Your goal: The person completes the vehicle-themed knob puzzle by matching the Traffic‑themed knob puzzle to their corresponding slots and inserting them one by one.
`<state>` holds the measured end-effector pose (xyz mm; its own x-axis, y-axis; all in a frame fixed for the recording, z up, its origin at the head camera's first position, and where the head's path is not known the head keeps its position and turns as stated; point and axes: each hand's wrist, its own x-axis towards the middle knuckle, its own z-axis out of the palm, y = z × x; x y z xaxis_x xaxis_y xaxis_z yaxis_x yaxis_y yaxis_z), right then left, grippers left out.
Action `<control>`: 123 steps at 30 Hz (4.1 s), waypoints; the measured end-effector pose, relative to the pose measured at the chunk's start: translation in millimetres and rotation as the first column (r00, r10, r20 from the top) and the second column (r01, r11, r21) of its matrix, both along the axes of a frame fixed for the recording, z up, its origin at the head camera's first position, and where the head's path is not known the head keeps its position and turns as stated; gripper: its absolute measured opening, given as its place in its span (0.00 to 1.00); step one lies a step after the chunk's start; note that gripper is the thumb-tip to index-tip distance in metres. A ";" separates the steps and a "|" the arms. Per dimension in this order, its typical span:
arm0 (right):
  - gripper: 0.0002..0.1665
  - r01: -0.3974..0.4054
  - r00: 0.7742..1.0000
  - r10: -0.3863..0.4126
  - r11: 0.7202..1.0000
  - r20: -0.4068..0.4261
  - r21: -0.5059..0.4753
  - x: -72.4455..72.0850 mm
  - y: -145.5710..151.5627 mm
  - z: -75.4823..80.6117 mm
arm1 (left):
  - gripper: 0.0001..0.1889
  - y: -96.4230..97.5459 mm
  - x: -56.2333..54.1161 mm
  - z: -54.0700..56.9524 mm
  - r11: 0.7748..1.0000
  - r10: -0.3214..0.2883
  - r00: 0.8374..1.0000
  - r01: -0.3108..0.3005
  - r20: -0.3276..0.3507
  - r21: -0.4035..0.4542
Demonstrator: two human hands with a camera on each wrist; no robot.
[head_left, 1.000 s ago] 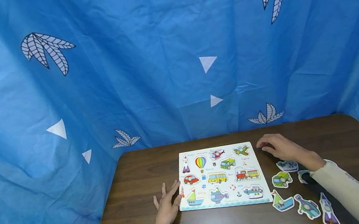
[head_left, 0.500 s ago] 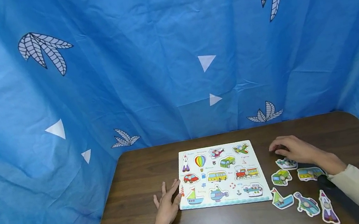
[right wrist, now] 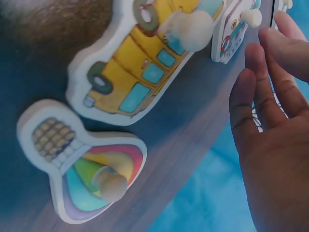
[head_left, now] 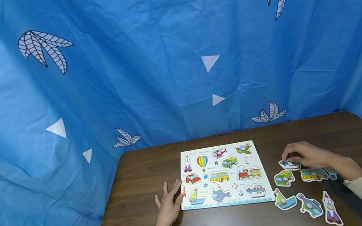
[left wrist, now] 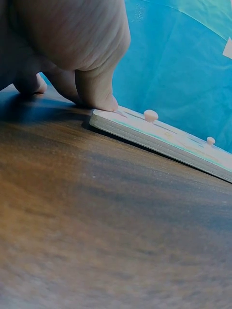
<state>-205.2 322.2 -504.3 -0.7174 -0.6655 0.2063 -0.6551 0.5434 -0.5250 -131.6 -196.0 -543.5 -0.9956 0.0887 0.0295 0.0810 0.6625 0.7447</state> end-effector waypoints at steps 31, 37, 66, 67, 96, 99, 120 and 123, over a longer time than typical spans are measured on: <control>0.12 0.126 0.977 -0.138 0.989 0.162 0.083 9.6 -3.4 -8.1 | 0.24 0.4 1.8 1.5 1.000 -0.019 1.000 0.019 -0.021 -0.009; 0.11 0.151 0.978 -0.161 0.985 0.132 0.083 10.4 -4.9 -4.1 | 0.24 -0.5 1.3 1.1 1.000 -0.015 1.000 0.014 -0.015 -0.008; 0.10 -0.003 0.996 0.002 1.000 0.085 0.009 26.3 -59.3 20.8 | 0.24 1.4 -0.7 2.0 1.000 -0.017 1.000 0.017 -0.021 -0.014; 0.10 -0.010 0.996 0.009 1.000 0.088 0.007 27.5 -62.0 20.8 | 0.24 1.1 -0.6 1.9 1.000 -0.018 1.000 0.018 -0.022 -0.013; 0.06 -0.234 0.971 0.234 0.972 0.054 -0.001 39.7 -118.7 3.1 | 0.24 -0.6 -0.1 2.0 1.000 -0.010 1.000 0.010 -0.007 -0.010; 0.06 -0.233 0.971 0.233 0.972 0.059 -0.005 40.3 -120.1 1.5 | 0.24 -0.6 -0.7 1.4 1.000 -0.008 1.000 0.008 -0.008 -0.018; 0.08 -0.246 0.969 0.246 0.969 0.002 0.004 39.3 -128.0 -4.7 | 0.24 0.9 -2.4 -1.1 1.000 -0.004 1.000 0.004 -0.013 -0.023; 0.07 -0.236 0.972 0.236 0.971 0.023 0.020 39.2 -127.3 -4.1 | 0.24 1.5 -2.7 -1.0 1.000 -0.003 1.000 0.003 -0.009 -0.020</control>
